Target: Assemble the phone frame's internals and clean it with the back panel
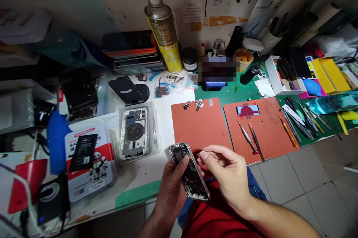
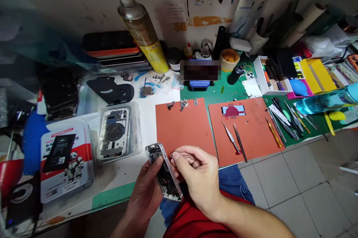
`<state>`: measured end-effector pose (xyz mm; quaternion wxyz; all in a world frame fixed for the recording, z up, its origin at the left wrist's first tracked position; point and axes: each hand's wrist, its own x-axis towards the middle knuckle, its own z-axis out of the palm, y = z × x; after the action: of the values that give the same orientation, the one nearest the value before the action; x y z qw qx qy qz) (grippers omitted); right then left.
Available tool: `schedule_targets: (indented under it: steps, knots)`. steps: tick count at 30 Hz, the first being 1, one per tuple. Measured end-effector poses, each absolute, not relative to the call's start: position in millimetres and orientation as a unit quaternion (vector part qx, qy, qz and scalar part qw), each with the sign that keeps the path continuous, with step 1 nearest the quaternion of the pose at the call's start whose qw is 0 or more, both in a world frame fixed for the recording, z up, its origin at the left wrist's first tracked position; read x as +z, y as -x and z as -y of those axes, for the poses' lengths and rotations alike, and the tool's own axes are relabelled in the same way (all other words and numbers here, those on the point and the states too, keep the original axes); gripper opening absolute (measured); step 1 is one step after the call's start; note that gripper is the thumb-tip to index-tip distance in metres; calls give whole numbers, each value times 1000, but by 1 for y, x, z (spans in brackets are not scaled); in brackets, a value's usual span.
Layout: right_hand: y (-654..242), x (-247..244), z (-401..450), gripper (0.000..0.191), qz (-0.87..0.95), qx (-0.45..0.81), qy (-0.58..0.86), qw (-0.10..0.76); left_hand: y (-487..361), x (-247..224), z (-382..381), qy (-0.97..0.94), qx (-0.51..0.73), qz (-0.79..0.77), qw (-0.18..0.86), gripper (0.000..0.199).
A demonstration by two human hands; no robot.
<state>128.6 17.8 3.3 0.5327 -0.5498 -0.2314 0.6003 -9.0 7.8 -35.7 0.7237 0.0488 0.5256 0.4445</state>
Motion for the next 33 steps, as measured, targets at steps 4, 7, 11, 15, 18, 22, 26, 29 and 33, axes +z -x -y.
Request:
schedule_targets:
  steps: [4, 7, 11, 15, 18, 22, 26, 29, 33]
  knots:
    - [-125, 0, -17, 22, 235, 580, 584, 518, 2, -33, -9, -46, 464, -551, 692, 53]
    - [-126, -1, -16, 21, 239, 572, 594, 513, -2, -33, -10, -59, 472, -571, 669, 53]
    - [-128, -3, -18, 18, 245, 565, 596, 515, -4, -35, -10, -82, 475, -578, 658, 51]
    - [-127, -4, -20, 19, 252, 558, 596, 519, -5, -34, -11, -117, 477, -596, 635, 50]
    - [-127, -6, -20, 23, 258, 554, 598, 518, -5, -34, -11, -135, 482, -613, 611, 49]
    - [-129, -9, -21, 24, 265, 563, 609, 492, -6, -36, -10, -152, 482, -628, 592, 45]
    - [-134, -11, -25, 24, 253, 596, 595, 476, -6, -40, -8, -154, 477, -629, 595, 46]
    - [-135, -12, -25, 24, 259, 600, 591, 474, -6, -41, -8, -162, 474, -635, 587, 47]
    - [-132, -13, -20, 24, 314, 565, 610, 459, -8, -42, -10, -189, 477, -645, 566, 42]
